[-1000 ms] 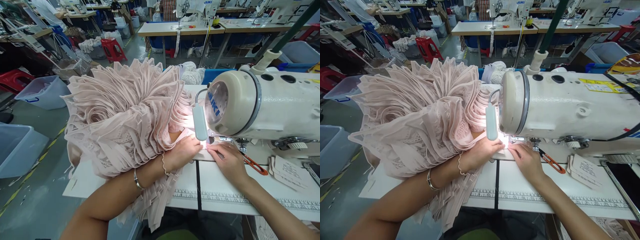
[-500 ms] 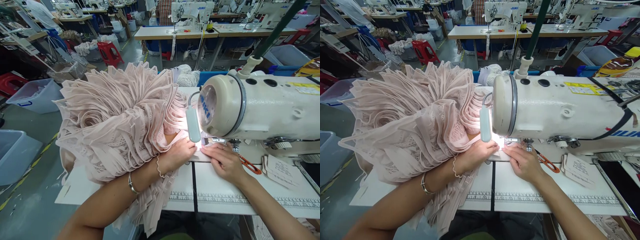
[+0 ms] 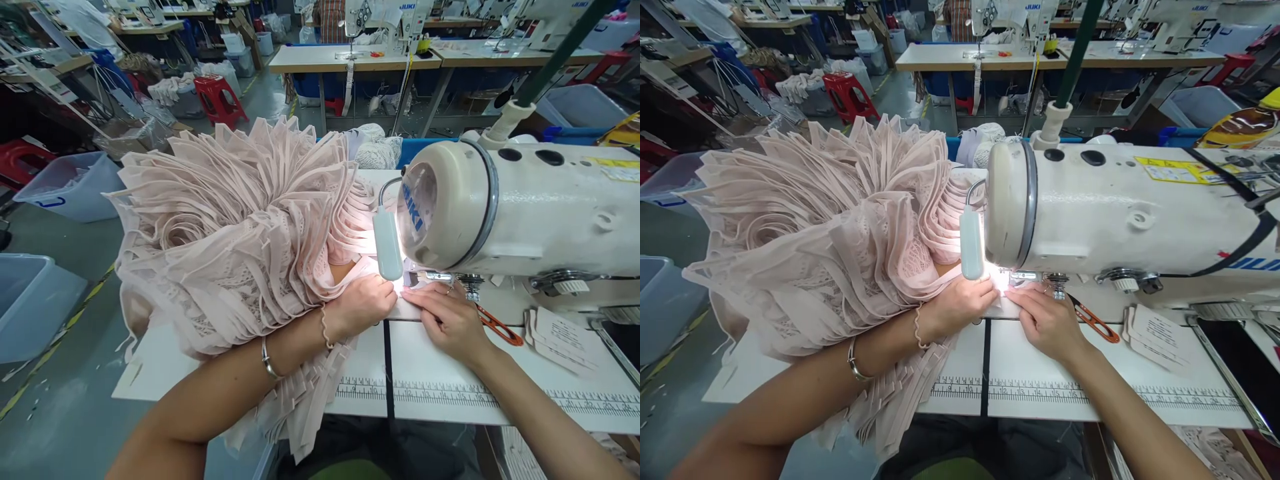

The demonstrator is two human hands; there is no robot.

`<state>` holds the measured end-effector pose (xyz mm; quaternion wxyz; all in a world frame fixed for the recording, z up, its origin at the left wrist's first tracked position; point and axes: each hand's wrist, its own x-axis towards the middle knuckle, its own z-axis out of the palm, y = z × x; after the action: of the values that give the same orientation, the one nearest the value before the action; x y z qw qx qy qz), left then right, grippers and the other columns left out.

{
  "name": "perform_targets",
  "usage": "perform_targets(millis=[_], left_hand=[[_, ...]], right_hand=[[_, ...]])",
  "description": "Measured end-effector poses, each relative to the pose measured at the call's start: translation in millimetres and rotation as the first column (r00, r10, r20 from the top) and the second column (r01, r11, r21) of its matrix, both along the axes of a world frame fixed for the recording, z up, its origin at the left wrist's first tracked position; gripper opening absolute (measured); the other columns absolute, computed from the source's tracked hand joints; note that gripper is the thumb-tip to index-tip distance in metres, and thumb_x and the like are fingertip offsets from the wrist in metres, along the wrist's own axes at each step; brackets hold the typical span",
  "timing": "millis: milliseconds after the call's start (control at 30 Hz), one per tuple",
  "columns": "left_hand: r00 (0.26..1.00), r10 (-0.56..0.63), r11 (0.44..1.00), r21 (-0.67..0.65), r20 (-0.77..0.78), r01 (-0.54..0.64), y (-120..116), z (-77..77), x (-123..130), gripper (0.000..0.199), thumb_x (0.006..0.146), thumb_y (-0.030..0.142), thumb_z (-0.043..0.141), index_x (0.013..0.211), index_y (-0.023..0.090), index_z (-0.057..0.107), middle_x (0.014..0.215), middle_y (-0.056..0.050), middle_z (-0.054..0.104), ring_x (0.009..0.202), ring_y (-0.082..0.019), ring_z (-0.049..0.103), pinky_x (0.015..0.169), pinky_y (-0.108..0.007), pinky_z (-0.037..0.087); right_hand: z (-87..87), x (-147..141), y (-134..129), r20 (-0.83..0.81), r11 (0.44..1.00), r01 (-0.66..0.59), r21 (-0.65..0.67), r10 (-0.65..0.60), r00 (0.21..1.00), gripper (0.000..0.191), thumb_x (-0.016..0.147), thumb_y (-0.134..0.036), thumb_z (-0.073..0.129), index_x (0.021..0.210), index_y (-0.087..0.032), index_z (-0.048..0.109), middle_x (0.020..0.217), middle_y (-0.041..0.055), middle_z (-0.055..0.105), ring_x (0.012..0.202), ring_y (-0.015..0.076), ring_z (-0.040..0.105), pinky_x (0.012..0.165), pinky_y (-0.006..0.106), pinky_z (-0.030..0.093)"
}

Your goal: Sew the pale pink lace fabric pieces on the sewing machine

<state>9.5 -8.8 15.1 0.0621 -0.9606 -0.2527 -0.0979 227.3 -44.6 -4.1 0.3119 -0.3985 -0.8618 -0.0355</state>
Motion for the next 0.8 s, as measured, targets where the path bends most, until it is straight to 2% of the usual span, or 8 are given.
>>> perform_targets(millis=[200,433,567,700,800], left_hand=[[0.999,0.052,0.995,-0.089,0.0,-0.051,0.3,-2.0,-0.6,0.023,0.098,0.007,0.044,0.084,0.013,0.061,0.083,-0.006,0.061,0.073,-0.017,0.057,0.066,-0.028,0.044],[0.997,0.078,0.981,-0.176,0.006,-0.075,-0.8,-1.7,-0.1,0.024,0.098,0.006,0.042,0.085,0.012,0.061,0.086,-0.007,0.06,0.077,-0.018,0.055,0.067,-0.029,0.044],[0.99,0.118,0.965,-0.243,0.082,-0.095,-2.3,4.0,-7.3,0.023,0.101,0.01,0.04,0.087,0.014,0.058,0.097,-0.008,0.06,0.091,-0.02,0.055,0.079,-0.031,0.046],[0.992,0.08,0.964,-0.26,0.1,-0.052,-2.4,7.1,-13.0,0.02,0.101,0.009,0.039,0.091,0.013,0.056,0.103,-0.01,0.06,0.101,-0.021,0.055,0.094,-0.036,0.045],[0.994,0.068,0.965,-0.258,0.088,-0.043,-2.1,7.3,-13.1,0.02,0.099,0.006,0.039,0.094,0.014,0.056,0.107,-0.01,0.061,0.106,-0.023,0.055,0.099,-0.039,0.044]], right_hand=[[-1.6,-0.3,-0.4,0.001,1.0,0.017,-0.01,-0.017,1.0,0.043,0.083,-0.001,0.046,0.108,-0.023,0.073,0.098,-0.0008,0.077,0.087,0.0162,0.069,0.071,0.03,0.051],[2.3,1.2,-0.8,0.089,1.0,-0.008,0.017,0.007,0.996,0.04,0.085,-0.004,0.046,0.106,-0.024,0.074,0.103,0.0,0.076,0.093,0.0176,0.068,0.072,0.03,0.051],[3.2,-0.8,-1.5,0.101,0.999,0.031,-0.034,-0.027,0.994,0.041,0.087,-0.002,0.045,0.104,-0.025,0.074,0.104,0.0005,0.075,0.094,0.0157,0.068,0.072,0.028,0.051],[0.7,-1.3,-3.1,0.073,0.994,0.092,-0.053,-0.088,0.993,0.041,0.087,-0.004,0.046,0.098,-0.028,0.076,0.104,-0.0001,0.074,0.086,0.0145,0.069,0.073,0.029,0.052],[-1.6,0.1,-3.9,0.1,0.991,0.113,-0.071,-0.105,0.989,0.043,0.086,-0.003,0.046,0.1,-0.031,0.076,0.113,-0.0021,0.073,0.089,0.0146,0.069,0.074,0.029,0.053]])
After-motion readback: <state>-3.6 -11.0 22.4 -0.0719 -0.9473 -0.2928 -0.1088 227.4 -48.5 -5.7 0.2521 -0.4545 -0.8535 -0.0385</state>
